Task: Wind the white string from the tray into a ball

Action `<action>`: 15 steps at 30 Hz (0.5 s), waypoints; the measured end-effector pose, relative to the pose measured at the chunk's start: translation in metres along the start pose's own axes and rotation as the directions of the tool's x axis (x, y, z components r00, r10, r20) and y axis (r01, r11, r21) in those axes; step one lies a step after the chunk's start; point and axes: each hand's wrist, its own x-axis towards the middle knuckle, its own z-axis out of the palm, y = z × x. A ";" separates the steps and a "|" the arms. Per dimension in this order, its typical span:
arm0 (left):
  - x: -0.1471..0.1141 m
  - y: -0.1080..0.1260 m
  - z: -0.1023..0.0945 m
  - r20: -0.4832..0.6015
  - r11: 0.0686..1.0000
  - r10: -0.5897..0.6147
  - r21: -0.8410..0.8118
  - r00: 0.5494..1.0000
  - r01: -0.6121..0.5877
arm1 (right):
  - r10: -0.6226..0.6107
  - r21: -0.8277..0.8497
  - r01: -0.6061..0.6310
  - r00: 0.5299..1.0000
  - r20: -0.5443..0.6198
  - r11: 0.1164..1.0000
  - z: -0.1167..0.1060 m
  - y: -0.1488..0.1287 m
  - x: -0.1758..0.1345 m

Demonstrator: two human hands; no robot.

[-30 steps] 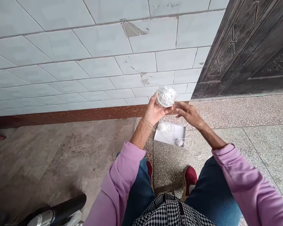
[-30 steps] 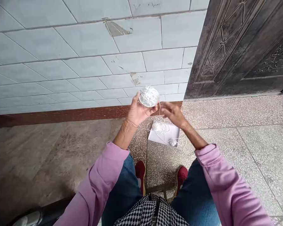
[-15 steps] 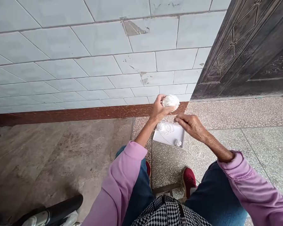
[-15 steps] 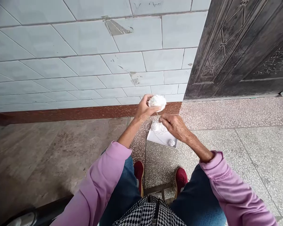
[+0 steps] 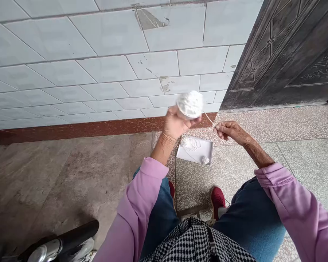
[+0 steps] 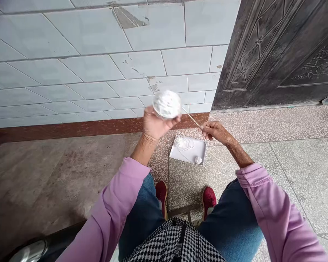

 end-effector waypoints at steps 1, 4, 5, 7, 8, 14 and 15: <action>0.001 0.009 -0.005 -0.079 0.996 0.079 -0.032 0.994 -0.081 | 0.032 -0.009 -0.032 0.999 -0.010 0.999 -0.005 0.005 -0.002; 0.003 0.038 -0.030 -0.318 0.955 0.251 -0.071 0.914 -0.287 | 0.095 -0.028 -0.097 0.991 -0.090 0.995 -0.026 0.020 -0.012; 0.003 0.046 -0.040 -0.387 0.942 0.275 -0.073 0.880 -0.327 | 0.108 -0.033 -0.113 0.988 -0.111 0.993 -0.033 0.023 -0.017; -0.001 0.058 -0.058 -0.485 0.927 0.289 -0.074 0.825 -0.368 | 0.142 -0.055 -0.150 0.982 -0.121 0.987 -0.047 0.029 -0.028; -0.003 0.062 -0.066 -0.511 0.921 0.293 -0.076 0.808 -0.382 | 0.165 -0.072 -0.173 0.980 -0.109 0.982 -0.054 0.031 -0.034; -0.019 0.084 -0.095 -0.567 0.854 0.353 -0.129 0.744 -0.504 | 0.339 -0.156 -0.340 0.940 -0.036 0.927 -0.076 0.034 -0.059; -0.021 0.089 -0.098 -0.596 0.853 0.354 -0.111 0.721 -0.510 | 0.371 -0.175 -0.370 0.928 -0.026 0.913 -0.079 0.034 -0.062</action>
